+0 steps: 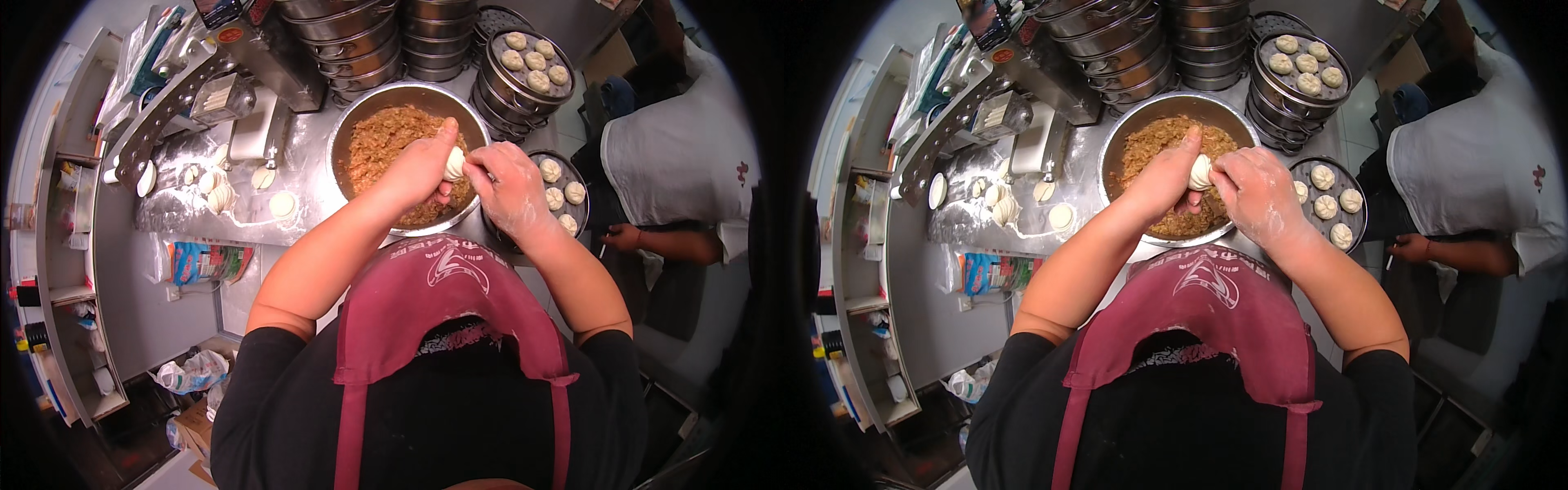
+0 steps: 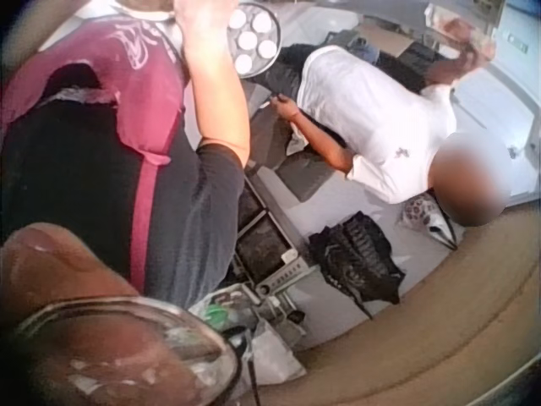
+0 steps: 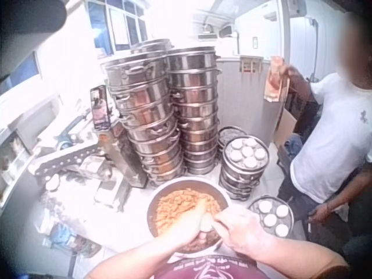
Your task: The person fills round dough pieces with a meat mixture, folds and seals them into buns, and places them into stacked metal steamers. The person also moves a filled steamer tray into a large steaming cabinet.
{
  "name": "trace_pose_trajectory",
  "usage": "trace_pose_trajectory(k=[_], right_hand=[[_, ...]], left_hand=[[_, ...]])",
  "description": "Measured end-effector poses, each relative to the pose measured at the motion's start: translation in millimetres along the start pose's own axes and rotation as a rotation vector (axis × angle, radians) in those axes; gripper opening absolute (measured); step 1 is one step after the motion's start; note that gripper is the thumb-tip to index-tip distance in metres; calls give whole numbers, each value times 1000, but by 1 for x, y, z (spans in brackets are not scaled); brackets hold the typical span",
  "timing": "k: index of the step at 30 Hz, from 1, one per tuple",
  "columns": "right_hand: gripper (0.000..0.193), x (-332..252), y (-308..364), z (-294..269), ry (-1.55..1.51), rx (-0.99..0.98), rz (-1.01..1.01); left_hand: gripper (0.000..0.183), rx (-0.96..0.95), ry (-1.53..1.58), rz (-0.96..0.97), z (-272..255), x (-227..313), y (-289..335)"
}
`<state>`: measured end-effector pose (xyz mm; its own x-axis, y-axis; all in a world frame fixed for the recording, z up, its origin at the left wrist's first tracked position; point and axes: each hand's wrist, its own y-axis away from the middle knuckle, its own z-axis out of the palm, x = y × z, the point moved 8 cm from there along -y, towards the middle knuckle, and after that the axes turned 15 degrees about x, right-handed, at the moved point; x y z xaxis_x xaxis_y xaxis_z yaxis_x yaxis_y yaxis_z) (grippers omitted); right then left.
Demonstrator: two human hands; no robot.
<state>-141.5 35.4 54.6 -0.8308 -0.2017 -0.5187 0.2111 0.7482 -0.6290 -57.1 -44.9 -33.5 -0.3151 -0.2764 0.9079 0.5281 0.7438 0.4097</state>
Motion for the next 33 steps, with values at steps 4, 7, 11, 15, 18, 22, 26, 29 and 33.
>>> trace_pose_trajectory(k=[4,7,11,15,18,22,26,29,33], right_hand=[[9,-3,1,-1,-61,32,9],[9,-6,1,-1,-45,52,-34],[8,-7,1,-4,-38,77,-76],[9,-7,8,-4,-70,81,-30],[14,-11,10,-7,-51,88,-55],[34,-20,16,-26,-24,209,-86],[63,-13,33,-20,-37,81,-30],[55,2,52,-19,-9,33,36],[42,46,84,-56,220,17,130]], left_hand=[[71,-7,-5,-32,-1,1,2],[69,1,3,-104,-6,-1,4],[67,-21,-42,-73,-4,-1,6],[70,-14,-2,-69,0,-7,4],[69,-70,144,-140,7,-12,3],[67,-102,446,-227,15,-17,5],[71,-40,590,-330,43,-32,5],[75,-113,405,-371,59,-49,3],[79,-168,144,-305,42,-61,-7]])
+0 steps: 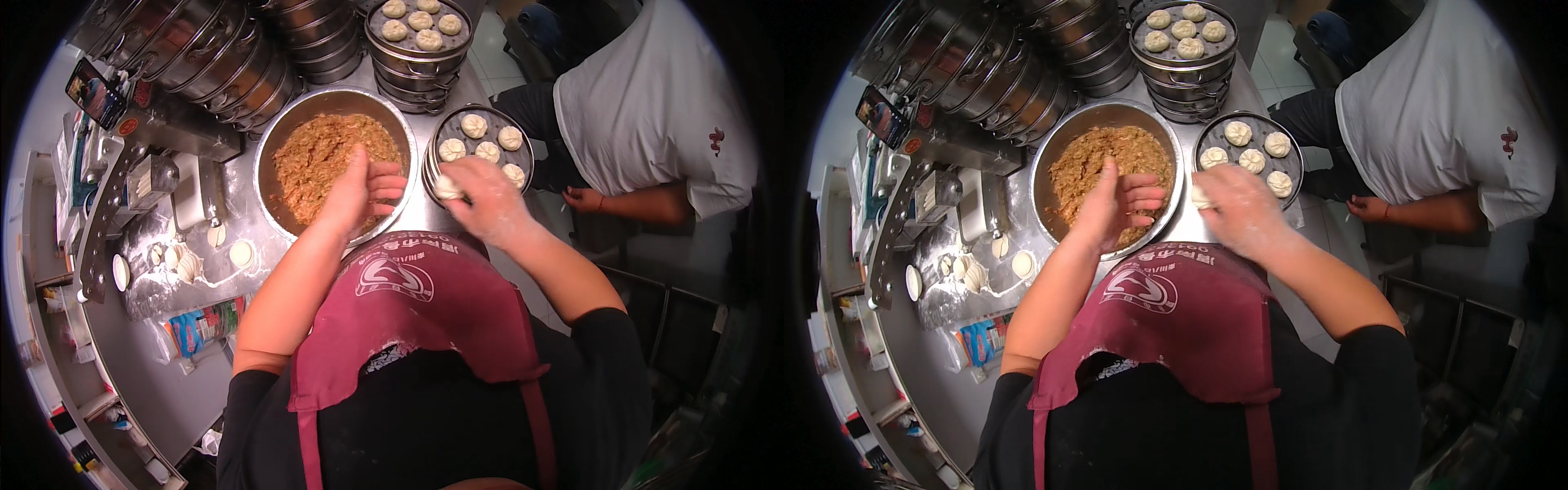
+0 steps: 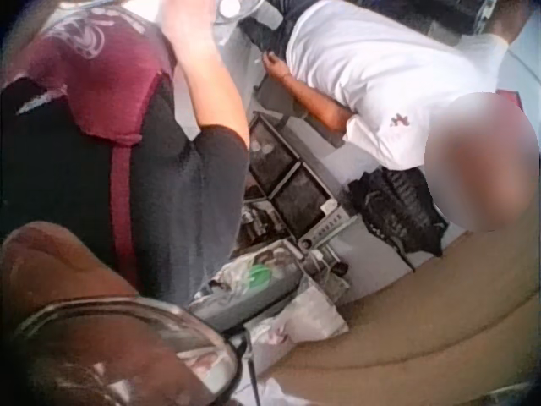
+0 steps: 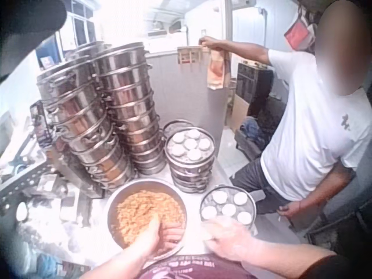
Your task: The person fills round dough pieces with a meat mixture, folds and seals them into buns, and places them into stacked metal steamers. The person also moves a filled steamer tray into a large steaming cabinet.
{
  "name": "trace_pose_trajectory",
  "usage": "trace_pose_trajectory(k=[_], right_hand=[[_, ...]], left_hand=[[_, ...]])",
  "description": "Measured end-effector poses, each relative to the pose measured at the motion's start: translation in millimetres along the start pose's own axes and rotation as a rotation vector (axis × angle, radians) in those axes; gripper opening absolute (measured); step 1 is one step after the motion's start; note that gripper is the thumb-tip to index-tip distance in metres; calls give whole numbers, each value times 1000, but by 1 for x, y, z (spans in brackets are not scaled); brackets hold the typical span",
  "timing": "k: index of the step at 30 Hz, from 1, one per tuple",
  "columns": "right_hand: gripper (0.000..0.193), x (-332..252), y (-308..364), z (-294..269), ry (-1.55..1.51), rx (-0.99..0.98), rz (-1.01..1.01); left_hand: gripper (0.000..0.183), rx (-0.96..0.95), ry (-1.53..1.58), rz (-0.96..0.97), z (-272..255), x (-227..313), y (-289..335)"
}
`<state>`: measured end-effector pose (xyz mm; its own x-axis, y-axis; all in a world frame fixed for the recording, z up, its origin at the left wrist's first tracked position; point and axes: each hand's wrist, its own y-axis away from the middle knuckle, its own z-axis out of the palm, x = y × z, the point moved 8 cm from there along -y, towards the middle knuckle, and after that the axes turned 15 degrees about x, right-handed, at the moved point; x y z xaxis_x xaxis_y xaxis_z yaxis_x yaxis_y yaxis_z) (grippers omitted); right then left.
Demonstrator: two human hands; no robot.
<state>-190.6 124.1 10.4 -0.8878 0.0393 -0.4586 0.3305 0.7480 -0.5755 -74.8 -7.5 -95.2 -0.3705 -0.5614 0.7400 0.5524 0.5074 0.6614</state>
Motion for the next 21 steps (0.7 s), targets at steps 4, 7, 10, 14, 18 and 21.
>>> trace_pose_trajectory(k=[4,7,10,14,18,21], right_hand=[[43,48,22,-16,195,-47,108],[44,58,30,-3,303,-210,114],[42,58,26,-3,357,-285,169],[34,39,-6,-42,177,4,109],[18,57,-36,-70,-154,296,393],[14,67,-55,-57,-333,403,592]], left_hand=[[72,75,134,41,-24,9,-6],[69,70,186,69,-30,13,-7],[67,46,234,79,-41,13,-6],[66,161,313,67,-70,16,1],[57,-388,746,368,-40,83,71],[58,-618,953,578,-35,129,164]])
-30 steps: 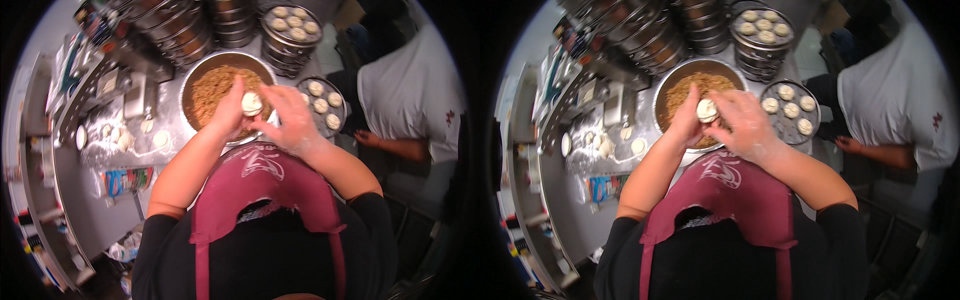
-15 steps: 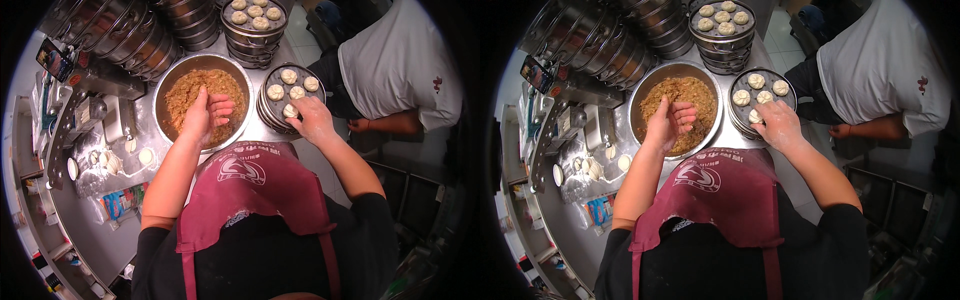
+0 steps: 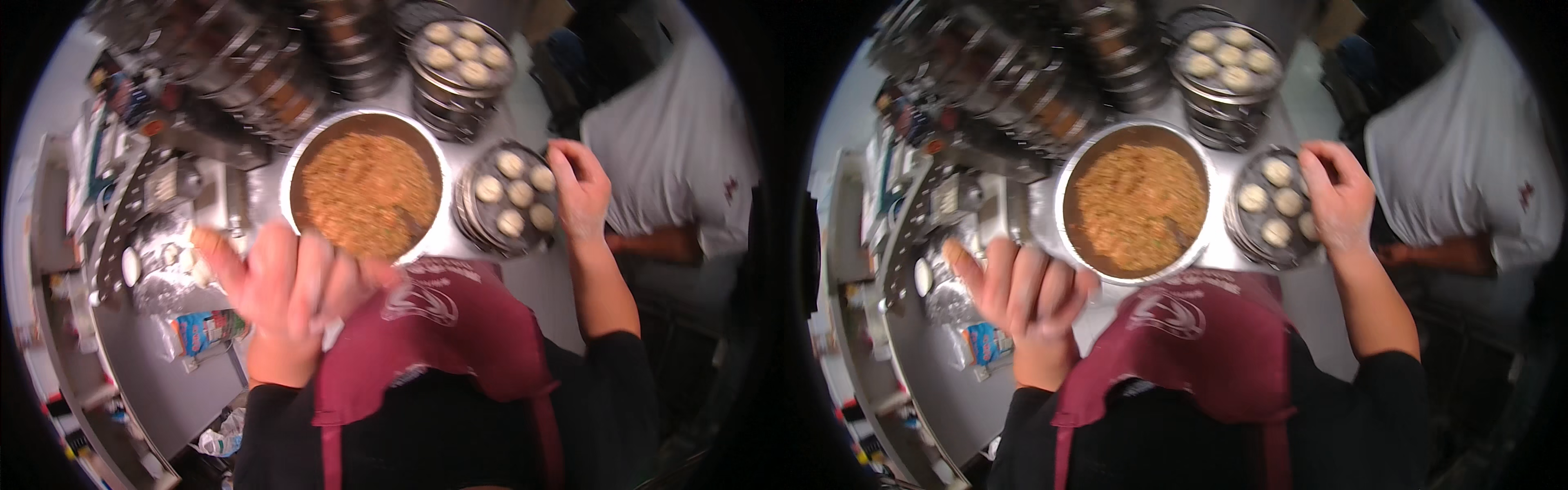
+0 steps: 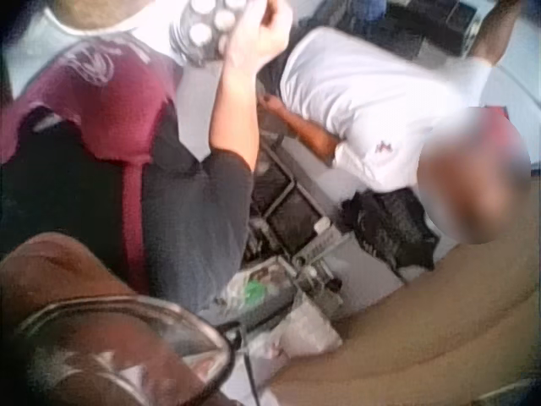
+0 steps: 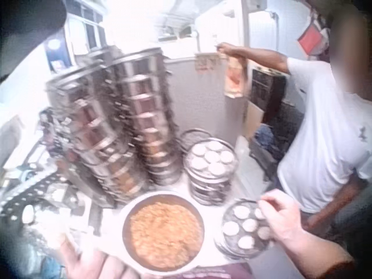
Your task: The person fills round dough pieces with a meat mixture, folds and seals them into buns, and places them into stacked metal steamers. The person also moves a filled steamer tray into a large steaming cabinet.
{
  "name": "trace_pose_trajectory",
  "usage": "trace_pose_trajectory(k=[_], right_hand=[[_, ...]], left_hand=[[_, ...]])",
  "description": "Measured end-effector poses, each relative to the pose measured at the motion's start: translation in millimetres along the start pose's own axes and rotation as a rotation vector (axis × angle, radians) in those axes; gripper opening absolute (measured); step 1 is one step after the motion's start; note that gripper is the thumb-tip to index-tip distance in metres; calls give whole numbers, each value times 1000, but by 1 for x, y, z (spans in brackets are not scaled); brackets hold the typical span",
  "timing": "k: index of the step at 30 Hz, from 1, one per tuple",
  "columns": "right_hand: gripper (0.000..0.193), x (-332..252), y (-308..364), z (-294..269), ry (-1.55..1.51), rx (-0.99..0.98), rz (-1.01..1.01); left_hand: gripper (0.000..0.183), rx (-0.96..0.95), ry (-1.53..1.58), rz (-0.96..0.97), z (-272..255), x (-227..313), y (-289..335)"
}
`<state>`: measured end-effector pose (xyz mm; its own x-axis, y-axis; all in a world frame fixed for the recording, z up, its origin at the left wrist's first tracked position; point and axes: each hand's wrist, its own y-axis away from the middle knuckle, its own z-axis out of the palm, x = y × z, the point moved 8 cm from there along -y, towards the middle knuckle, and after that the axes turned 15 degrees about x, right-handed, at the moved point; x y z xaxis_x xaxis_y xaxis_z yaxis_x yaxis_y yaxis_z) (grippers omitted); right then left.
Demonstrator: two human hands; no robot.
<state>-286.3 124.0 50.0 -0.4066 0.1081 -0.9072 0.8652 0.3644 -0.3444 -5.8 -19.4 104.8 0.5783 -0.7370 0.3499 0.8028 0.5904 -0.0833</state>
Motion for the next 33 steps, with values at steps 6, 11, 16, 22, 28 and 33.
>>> trace_pose_trajectory(k=[6,11,16,22,28,33], right_hand=[[14,-33,47,94,28,-386,-163],[13,-53,51,123,-39,-442,-213],[15,-44,-27,104,66,-233,-234],[29,23,-169,84,249,2,-148],[38,156,-271,127,406,-156,87],[40,253,-309,198,453,-392,328]], left_hand=[[64,-719,71,102,115,55,42],[65,-653,-14,142,131,67,59],[75,-892,12,209,131,71,60],[66,-674,75,222,125,60,29],[65,-707,26,44,122,51,-37],[63,-524,-226,-418,100,50,-82]])
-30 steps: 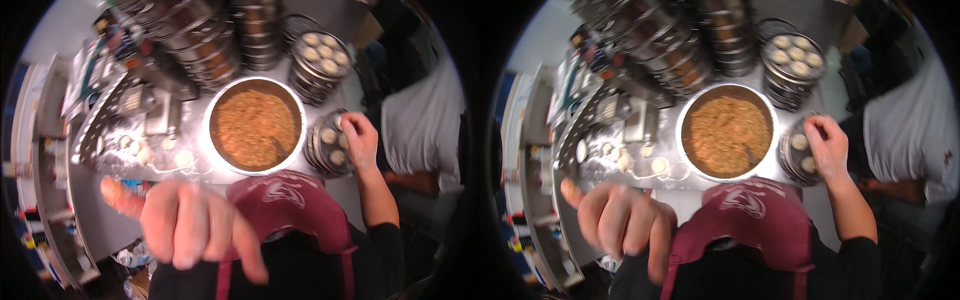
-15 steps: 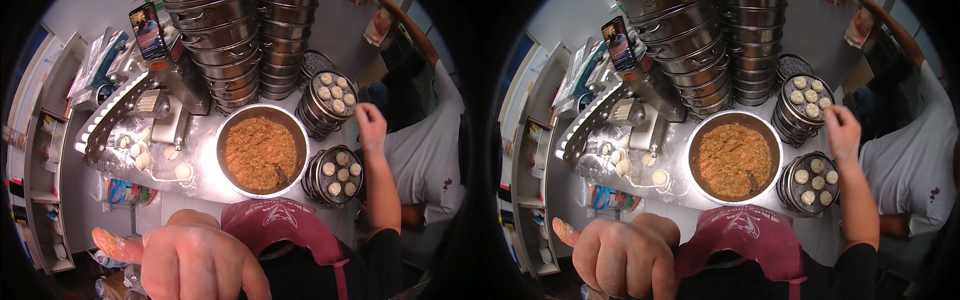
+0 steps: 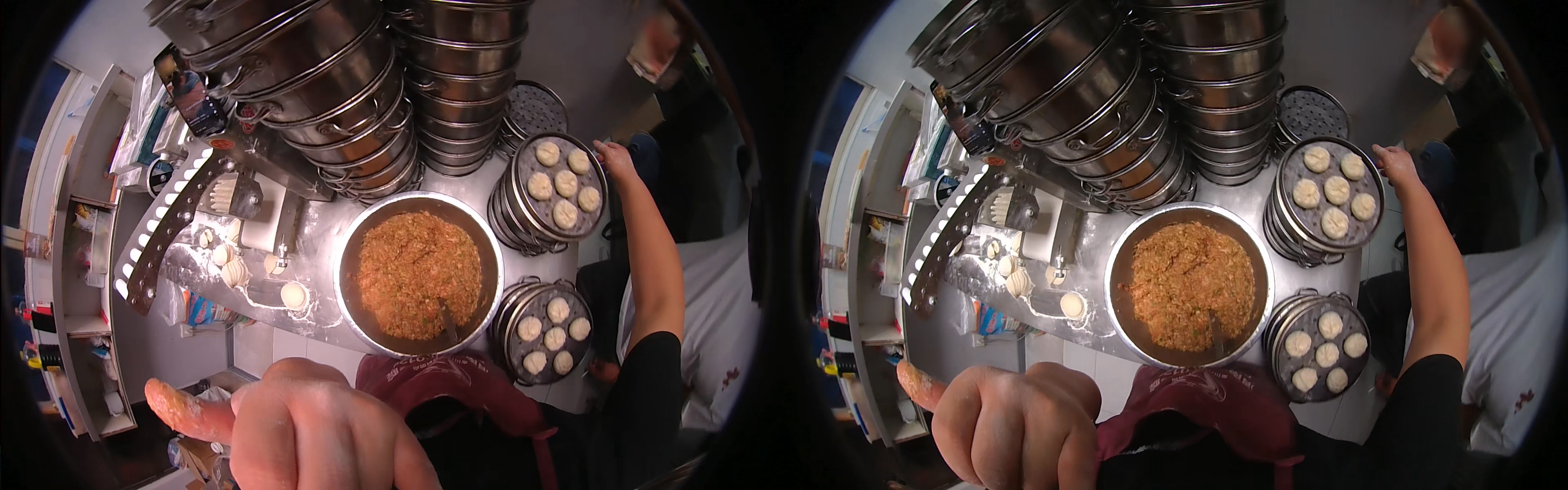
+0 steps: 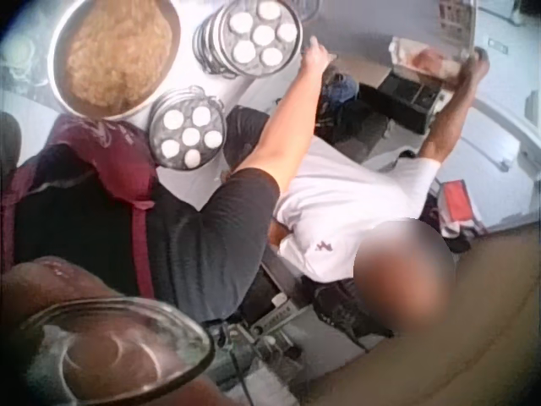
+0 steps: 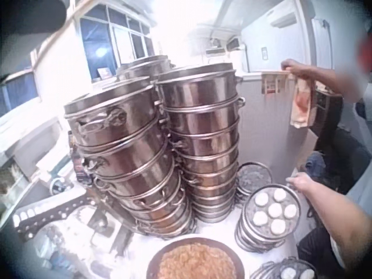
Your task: The person fills round dough pieces with a meat mixture, folds and seals them into buns, and places them into stacked metal steamers. The person also moves a filled steamer tray into a large steaming cabinet.
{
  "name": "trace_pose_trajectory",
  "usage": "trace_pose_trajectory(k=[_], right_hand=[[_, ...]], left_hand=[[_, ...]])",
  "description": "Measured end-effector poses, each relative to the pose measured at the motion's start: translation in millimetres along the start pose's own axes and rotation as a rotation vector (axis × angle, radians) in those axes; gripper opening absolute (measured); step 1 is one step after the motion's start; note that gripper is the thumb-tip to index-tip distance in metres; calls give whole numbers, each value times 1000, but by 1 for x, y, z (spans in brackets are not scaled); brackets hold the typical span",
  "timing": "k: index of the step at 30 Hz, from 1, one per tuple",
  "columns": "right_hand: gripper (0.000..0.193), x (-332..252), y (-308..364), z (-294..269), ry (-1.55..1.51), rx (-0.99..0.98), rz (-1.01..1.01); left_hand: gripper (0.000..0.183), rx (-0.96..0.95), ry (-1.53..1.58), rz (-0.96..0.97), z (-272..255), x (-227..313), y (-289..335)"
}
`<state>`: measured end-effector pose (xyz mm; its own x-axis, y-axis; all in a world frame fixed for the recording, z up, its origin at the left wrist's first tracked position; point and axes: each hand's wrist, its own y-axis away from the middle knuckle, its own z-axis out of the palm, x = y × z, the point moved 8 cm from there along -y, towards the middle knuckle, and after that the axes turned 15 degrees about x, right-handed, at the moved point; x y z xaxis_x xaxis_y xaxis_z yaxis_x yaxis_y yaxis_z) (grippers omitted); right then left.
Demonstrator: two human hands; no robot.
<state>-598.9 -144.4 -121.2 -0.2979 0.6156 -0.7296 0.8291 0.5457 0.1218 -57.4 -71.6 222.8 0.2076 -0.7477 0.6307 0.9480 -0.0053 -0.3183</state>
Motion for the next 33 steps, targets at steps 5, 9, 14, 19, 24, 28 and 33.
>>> trace_pose_trajectory(k=[5,9,14,19,24,28,33], right_hand=[[48,17,-36,85,-162,-369,88],[47,41,-60,128,-267,-461,228],[20,-17,-58,134,500,-191,-877],[20,-11,-66,77,-473,-140,292],[20,-44,-60,-45,-335,99,104],[21,-53,-13,-165,-275,249,32],[21,-33,120,-246,-476,148,25]], left_hand=[[63,320,67,669,-71,0,18],[66,1015,50,651,-144,-29,86],[73,1229,129,646,-173,-63,152],[73,1279,136,640,-170,-74,174],[73,1162,146,604,-166,-82,168],[71,1137,157,562,-162,-93,167],[68,972,166,488,-146,-107,160]])
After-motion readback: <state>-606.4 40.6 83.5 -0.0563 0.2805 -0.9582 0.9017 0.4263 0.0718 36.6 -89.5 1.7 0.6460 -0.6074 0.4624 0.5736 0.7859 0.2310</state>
